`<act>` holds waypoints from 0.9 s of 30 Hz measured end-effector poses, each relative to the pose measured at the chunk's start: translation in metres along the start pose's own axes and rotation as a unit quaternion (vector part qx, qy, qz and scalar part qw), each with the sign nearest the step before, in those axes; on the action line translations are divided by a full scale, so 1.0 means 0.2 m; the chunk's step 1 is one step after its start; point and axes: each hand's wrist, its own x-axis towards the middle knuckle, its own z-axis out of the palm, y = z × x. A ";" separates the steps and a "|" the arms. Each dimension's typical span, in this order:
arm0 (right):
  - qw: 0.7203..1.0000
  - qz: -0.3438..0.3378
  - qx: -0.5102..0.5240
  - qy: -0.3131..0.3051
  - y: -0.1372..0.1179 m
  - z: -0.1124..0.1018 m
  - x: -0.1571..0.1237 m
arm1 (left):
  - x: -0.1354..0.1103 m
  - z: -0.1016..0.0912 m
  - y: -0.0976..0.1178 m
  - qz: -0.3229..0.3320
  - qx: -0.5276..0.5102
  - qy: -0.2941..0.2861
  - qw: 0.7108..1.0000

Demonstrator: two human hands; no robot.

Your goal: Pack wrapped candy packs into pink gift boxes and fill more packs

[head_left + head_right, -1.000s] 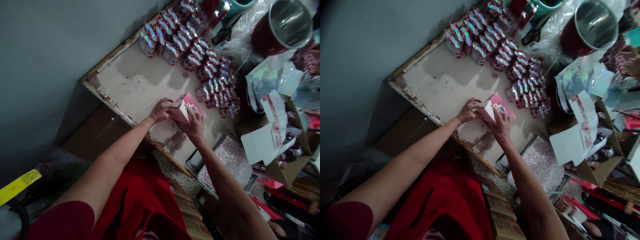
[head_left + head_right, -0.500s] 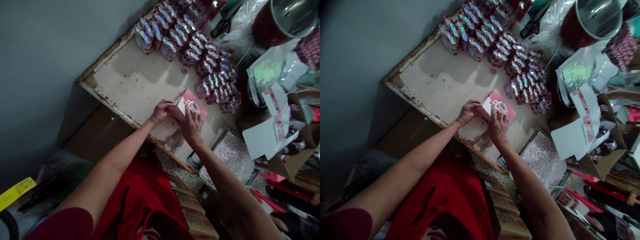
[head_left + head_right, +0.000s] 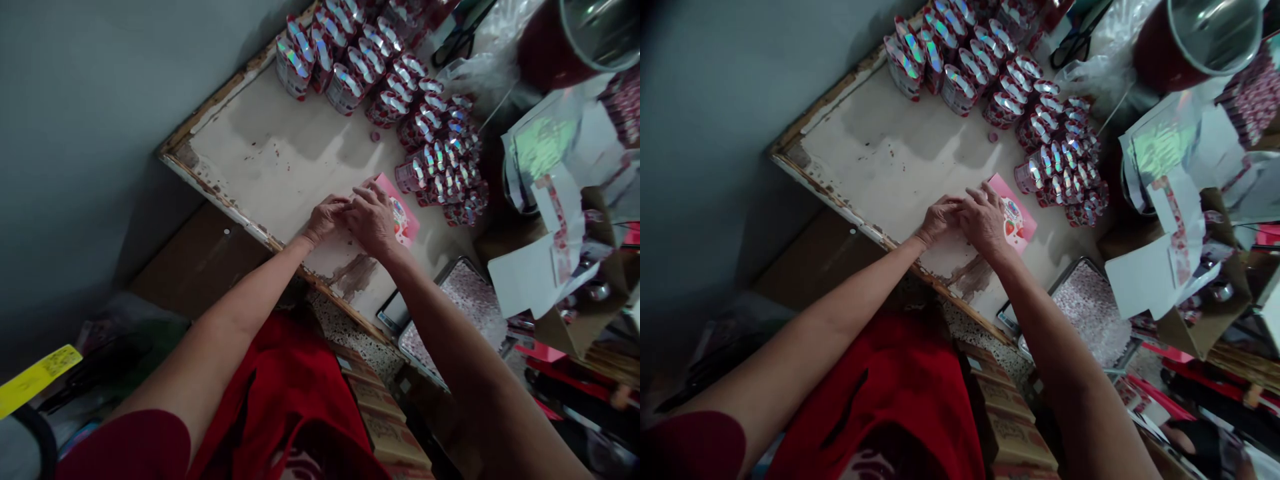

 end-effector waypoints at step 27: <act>0.914 0.358 0.165 0.095 0.15 0.24 -0.56 | 0.21 -0.06 0.26 0.006 0.259 -0.145 0.955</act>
